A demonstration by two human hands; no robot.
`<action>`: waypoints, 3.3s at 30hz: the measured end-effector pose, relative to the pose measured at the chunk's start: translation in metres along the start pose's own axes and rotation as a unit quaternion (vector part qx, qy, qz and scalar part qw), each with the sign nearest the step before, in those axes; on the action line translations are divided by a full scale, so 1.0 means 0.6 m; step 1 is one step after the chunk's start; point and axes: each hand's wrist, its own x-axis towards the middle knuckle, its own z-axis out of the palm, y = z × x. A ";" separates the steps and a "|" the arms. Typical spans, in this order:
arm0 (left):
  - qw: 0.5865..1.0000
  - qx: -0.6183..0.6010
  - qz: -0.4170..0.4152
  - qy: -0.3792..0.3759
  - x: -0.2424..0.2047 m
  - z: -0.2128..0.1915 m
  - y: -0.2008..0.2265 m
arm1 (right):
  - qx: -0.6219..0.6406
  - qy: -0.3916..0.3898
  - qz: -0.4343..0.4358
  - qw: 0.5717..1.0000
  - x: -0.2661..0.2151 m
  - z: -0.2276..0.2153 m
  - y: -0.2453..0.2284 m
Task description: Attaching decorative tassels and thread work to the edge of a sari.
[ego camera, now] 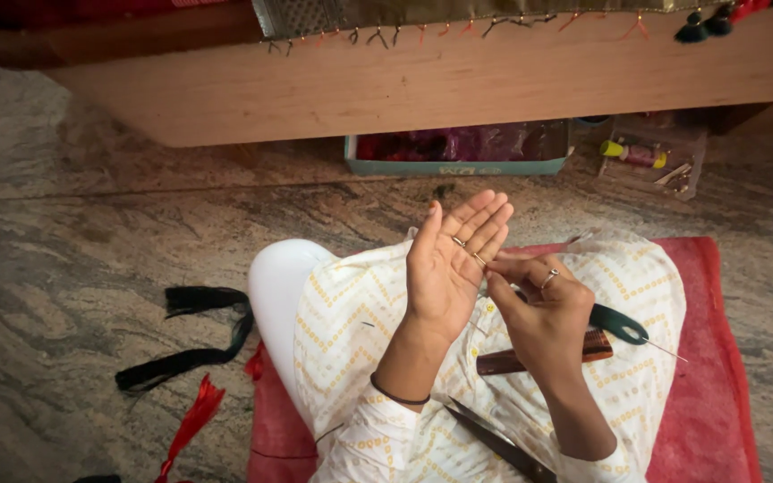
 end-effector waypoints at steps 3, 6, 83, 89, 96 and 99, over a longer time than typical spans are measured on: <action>0.999 -0.035 0.003 0.024 0.002 -0.001 -0.002 | 0.037 -0.010 0.036 0.999 0.001 0.000 0.021; 0.999 -0.023 -0.008 0.023 0.013 0.021 0.005 | 0.100 -0.013 0.084 0.991 0.021 -0.003 0.032; 0.988 0.112 -0.029 0.105 0.142 0.123 -0.174 | 0.269 -0.033 -0.084 0.959 0.242 -0.212 0.019; 0.980 0.173 0.010 0.093 0.182 0.131 -0.152 | 0.430 0.073 0.122 0.891 0.114 -0.321 0.205; 0.978 0.196 0.020 0.064 0.265 0.153 -0.114 | 0.436 0.220 0.124 0.864 -0.022 -0.669 0.539; 0.987 0.150 0.004 0.055 0.282 0.154 -0.111 | 0.489 0.206 0.092 0.843 -0.138 -0.793 0.659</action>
